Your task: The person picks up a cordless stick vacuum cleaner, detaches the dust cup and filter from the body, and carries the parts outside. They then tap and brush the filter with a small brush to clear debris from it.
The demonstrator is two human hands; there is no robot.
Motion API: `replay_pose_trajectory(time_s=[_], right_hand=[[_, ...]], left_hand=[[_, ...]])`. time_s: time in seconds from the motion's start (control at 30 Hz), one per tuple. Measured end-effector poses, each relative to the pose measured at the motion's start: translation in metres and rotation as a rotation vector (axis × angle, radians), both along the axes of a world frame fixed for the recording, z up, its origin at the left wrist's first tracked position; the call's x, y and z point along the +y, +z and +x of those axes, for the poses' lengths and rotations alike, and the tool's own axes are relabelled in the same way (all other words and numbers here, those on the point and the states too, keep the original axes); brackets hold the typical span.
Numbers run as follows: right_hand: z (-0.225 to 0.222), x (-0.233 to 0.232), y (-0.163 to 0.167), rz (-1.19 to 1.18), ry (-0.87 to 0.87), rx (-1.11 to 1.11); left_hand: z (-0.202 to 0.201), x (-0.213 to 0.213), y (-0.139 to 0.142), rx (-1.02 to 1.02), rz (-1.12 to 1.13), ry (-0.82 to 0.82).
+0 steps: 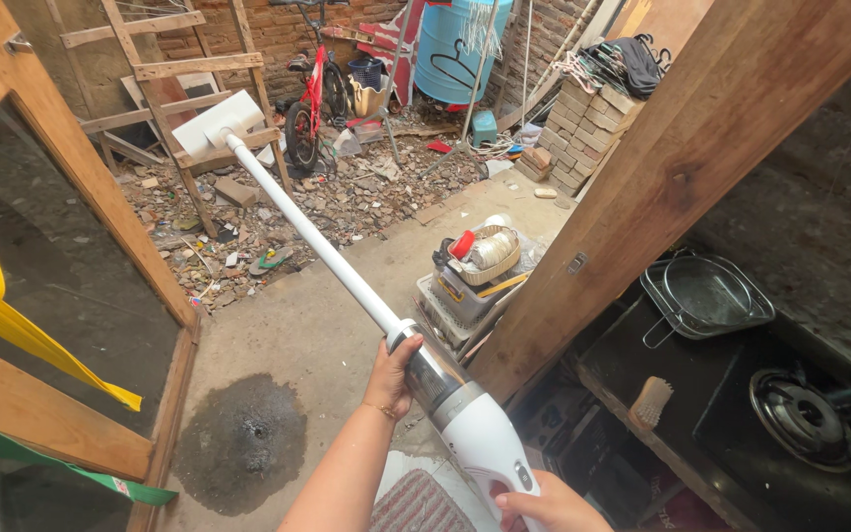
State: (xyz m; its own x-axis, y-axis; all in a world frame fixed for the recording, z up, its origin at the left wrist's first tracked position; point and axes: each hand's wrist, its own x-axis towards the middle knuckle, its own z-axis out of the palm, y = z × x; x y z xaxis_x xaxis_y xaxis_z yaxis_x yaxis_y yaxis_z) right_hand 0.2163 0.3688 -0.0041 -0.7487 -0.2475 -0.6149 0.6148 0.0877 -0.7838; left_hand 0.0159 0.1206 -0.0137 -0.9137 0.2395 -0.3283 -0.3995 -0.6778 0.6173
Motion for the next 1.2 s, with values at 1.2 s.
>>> replay_pose_trajectory(time_s=[1.2], right_hand=[[-0.017,-0.056,-0.016,0.026,-0.21,0.135]], left_hand=[[0.006,-0.025,0.025,0.1,0.294,-0.011]])
